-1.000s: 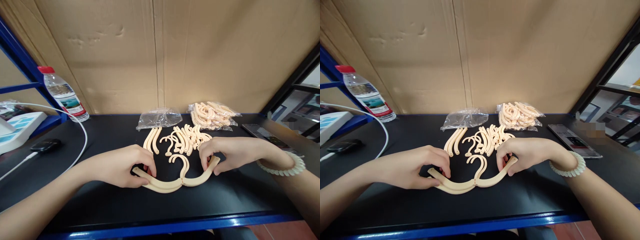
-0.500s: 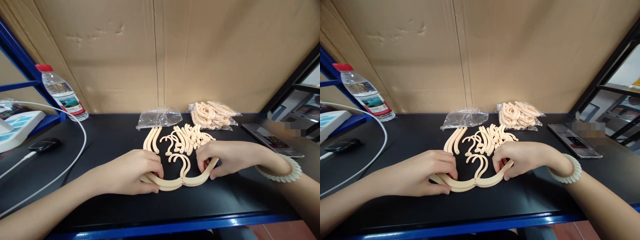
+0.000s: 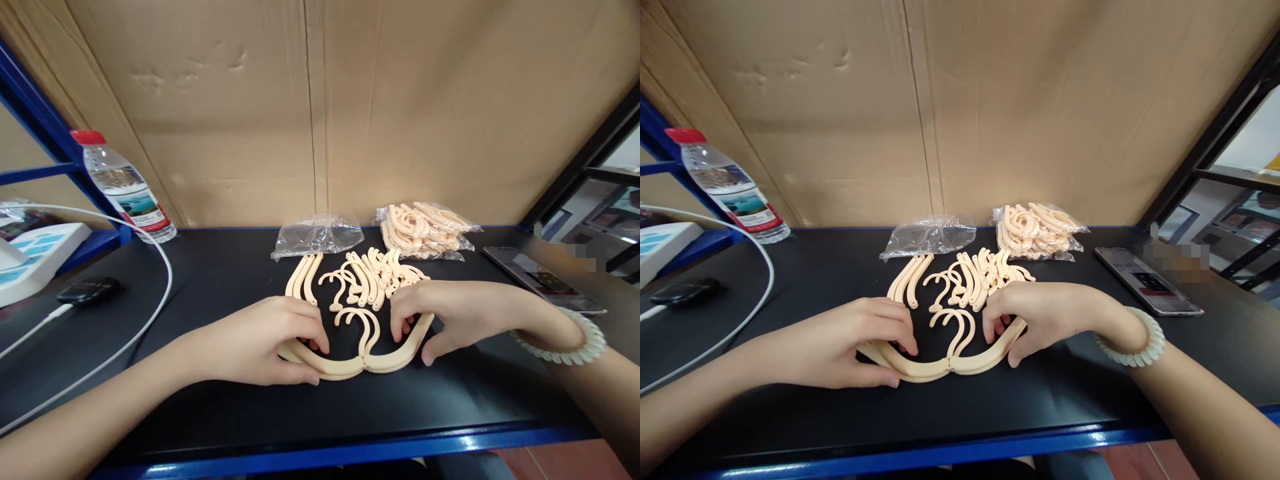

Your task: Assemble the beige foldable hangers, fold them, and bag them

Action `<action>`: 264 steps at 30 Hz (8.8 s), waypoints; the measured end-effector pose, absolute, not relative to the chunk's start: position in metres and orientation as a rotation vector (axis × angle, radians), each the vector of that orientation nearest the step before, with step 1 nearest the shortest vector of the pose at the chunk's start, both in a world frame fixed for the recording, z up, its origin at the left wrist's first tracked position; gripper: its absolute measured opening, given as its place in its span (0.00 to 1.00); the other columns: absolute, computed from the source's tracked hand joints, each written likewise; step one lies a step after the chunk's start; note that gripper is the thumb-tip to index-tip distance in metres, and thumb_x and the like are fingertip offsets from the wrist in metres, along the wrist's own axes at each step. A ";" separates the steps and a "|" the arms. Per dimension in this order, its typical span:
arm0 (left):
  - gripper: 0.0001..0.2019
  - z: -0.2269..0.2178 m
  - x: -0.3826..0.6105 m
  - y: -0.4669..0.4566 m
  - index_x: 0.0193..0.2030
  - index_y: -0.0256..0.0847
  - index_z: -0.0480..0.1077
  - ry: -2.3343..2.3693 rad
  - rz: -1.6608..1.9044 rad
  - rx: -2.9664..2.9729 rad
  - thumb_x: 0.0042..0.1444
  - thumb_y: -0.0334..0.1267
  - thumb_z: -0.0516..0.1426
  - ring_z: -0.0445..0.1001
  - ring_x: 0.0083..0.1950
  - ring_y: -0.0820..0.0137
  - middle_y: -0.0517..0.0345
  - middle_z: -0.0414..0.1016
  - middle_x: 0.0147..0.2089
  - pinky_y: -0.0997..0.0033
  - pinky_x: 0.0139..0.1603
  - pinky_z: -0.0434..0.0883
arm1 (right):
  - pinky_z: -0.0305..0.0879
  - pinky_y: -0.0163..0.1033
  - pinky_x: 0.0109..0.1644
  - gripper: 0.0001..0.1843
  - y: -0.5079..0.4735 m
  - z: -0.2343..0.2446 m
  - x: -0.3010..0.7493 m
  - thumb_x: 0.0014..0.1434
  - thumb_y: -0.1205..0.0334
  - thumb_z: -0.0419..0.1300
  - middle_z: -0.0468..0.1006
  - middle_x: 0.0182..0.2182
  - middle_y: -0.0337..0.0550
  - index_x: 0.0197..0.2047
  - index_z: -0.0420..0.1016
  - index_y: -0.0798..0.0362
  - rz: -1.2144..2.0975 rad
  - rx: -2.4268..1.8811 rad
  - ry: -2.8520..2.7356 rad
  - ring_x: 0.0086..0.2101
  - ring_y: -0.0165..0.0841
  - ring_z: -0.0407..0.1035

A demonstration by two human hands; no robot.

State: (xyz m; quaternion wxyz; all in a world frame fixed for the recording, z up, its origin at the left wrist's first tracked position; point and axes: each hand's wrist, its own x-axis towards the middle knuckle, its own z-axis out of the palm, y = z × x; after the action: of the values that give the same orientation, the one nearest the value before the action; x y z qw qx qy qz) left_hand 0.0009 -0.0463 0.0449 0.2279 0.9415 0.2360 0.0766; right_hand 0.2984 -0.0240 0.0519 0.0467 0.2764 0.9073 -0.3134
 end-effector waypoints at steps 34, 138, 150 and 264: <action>0.09 0.021 -0.007 -0.014 0.45 0.42 0.76 1.007 0.374 2.880 0.58 0.33 0.58 0.69 0.52 0.61 0.52 0.71 0.50 0.60 0.53 0.67 | 0.60 0.38 0.35 0.14 0.008 0.021 0.236 0.55 0.51 0.63 0.77 0.24 0.42 0.25 0.78 0.52 -0.094 1.622 3.112 0.31 0.36 0.69; 0.09 0.032 0.012 -0.039 0.39 0.37 0.77 0.847 1.054 1.721 0.60 0.41 0.59 0.76 0.52 0.60 0.46 0.76 0.53 0.63 0.51 0.74 | 0.73 0.29 0.49 0.10 -0.005 0.031 0.257 0.43 0.68 0.74 0.81 0.39 0.42 0.30 0.80 0.54 -3.054 1.718 2.124 0.38 0.27 0.77; 0.24 0.027 0.016 -0.043 0.48 0.47 0.63 0.933 1.264 1.451 0.46 0.32 0.67 0.76 0.34 0.73 0.61 0.67 0.47 0.73 0.30 0.75 | 0.75 0.31 0.47 0.21 -0.007 0.025 0.253 0.42 0.74 0.72 0.79 0.37 0.40 0.41 0.80 0.51 -3.184 1.877 2.037 0.37 0.28 0.76; 0.03 0.030 0.036 -0.066 0.31 0.38 0.80 1.051 0.979 1.413 0.48 0.34 0.67 0.72 0.26 0.76 0.58 0.78 0.26 0.80 0.29 0.71 | 0.71 0.32 0.24 0.12 -0.047 0.039 0.225 0.55 0.54 0.66 0.78 0.24 0.39 0.35 0.73 0.54 -2.307 1.612 2.958 0.25 0.29 0.73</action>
State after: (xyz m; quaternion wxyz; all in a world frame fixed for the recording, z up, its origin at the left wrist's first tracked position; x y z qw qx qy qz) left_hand 0.0358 -0.0664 0.0305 0.5342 0.5929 0.4409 0.4108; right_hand 0.2249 -0.0472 0.0390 -0.4533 0.3520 0.6457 -0.5036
